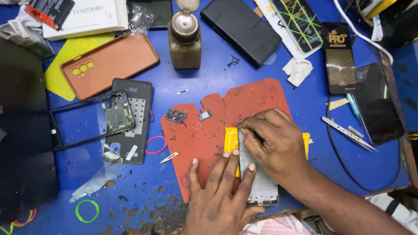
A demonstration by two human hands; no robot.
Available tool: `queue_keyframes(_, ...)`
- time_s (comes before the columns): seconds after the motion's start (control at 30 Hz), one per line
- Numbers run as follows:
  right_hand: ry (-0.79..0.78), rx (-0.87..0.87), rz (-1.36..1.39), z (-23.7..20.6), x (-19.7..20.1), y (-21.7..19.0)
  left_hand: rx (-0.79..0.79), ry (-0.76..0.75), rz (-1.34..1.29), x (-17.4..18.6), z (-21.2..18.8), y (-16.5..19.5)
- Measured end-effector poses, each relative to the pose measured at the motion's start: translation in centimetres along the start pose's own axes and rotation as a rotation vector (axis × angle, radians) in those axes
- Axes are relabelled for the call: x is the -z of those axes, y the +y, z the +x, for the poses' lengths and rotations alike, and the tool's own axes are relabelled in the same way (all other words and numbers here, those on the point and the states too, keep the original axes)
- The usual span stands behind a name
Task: The person works at a cluttered repair bench pressing and aligning a phone display assembly into a phone frame, peeling adhesive backing from the assembly, and repeatedly pressing the edges to seat it. Near the end they use a red-handled screwdriver to drive screws into the bottom edge of the device.
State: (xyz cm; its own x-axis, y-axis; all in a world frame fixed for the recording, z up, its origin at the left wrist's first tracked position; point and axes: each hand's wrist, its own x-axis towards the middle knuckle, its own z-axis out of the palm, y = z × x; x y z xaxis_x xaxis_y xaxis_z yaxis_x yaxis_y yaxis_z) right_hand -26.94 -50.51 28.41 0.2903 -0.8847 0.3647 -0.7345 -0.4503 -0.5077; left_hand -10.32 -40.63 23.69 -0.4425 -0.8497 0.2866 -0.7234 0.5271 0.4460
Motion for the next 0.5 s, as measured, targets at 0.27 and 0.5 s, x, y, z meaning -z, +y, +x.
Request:
queue_keyframes(0.27, 0.024, -0.083, -0.003, 0.09, -0.38, 0.05, -0.002, -0.004, 0.008, 0.06, -0.02, -0.24)
queue_keyframes(0.5, 0.017, -0.053, -0.031, 0.17, -0.64, 0.01, -0.014, 0.001, 0.016, -0.03, -0.08, -0.55)
